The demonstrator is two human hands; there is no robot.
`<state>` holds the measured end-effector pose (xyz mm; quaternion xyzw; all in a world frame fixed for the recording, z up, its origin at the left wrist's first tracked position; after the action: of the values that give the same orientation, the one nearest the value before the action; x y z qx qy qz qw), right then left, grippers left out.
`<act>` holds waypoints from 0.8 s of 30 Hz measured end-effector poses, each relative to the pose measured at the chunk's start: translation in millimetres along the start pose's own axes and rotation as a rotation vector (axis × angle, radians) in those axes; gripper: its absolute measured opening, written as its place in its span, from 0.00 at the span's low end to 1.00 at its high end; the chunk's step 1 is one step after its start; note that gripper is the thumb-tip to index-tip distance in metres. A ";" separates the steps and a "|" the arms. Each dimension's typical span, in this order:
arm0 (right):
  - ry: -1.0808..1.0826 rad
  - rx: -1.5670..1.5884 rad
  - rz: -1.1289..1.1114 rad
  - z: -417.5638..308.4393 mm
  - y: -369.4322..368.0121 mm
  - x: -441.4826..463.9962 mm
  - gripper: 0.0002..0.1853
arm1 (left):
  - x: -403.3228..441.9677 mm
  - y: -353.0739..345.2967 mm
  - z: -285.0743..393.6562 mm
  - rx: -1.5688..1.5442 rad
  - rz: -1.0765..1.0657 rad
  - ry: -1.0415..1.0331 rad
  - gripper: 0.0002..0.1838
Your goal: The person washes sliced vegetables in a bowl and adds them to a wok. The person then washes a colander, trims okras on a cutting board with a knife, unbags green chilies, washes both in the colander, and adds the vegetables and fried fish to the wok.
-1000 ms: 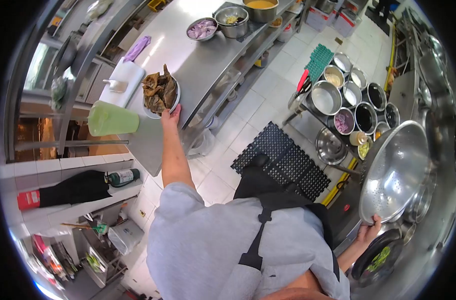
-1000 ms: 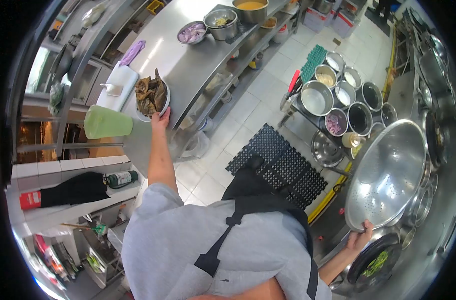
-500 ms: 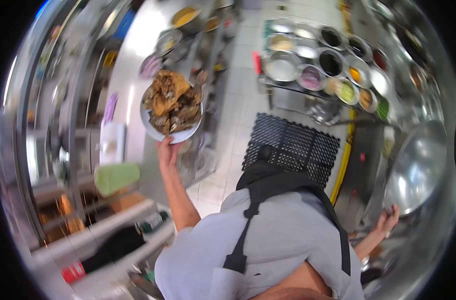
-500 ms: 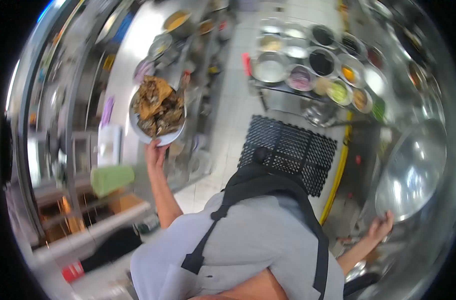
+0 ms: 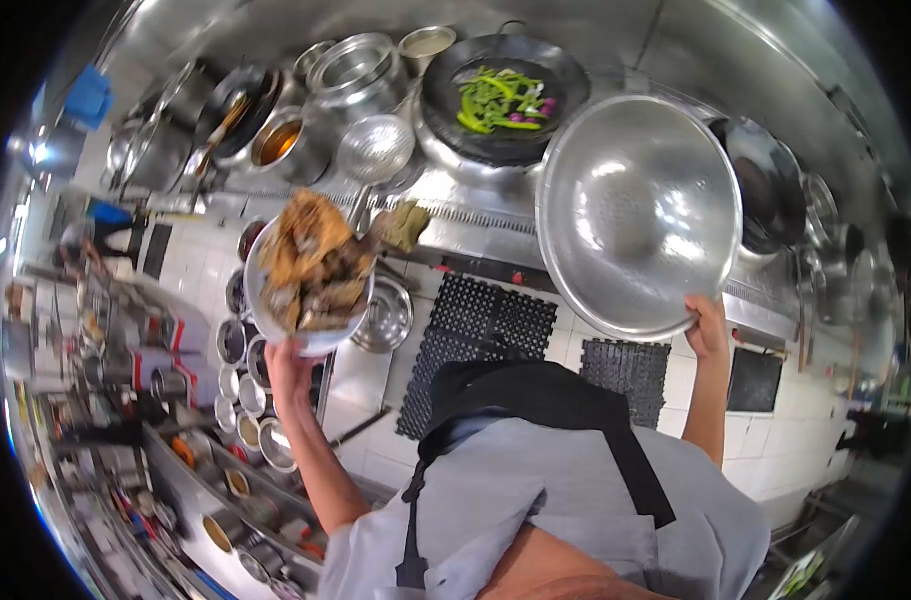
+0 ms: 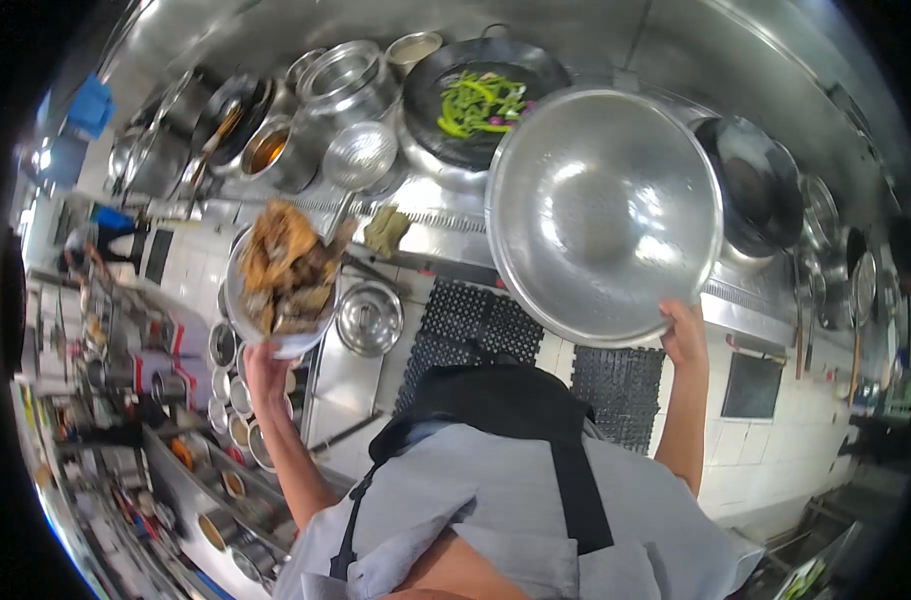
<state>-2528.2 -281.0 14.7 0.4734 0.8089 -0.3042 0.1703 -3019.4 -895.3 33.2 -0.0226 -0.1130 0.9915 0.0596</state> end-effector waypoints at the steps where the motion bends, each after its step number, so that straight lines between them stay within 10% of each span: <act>1: 0.033 0.026 0.067 1.1 23.0 -13.0 0.27 | 40.5 -47.9 -3.4 -0.007 -0.098 0.014 0.19; 13: 0.227 0.404 0.610 103.7 78.0 -176.8 0.35 | 337.2 -472.4 -49.3 0.458 -0.863 0.025 0.21; 24: 0.169 0.474 0.829 158.8 -18.7 -203.8 0.34 | 361.5 -662.8 -33.7 1.517 -0.962 -1.252 0.12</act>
<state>-2445.8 -526.6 15.5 0.8047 0.4715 -0.3471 0.0981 -3301.0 -202.1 139.4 0.5744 0.5197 0.5121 0.3711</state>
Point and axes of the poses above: each hand's wrist, its own x-axis towards the middle knuckle, its own y-axis out of the back of the hand, z = x × y, the point moved 6 cm from there along x, towards the middle knuckle, and after that the axes turned 15 degrees about -y, right-handed, at the moved point
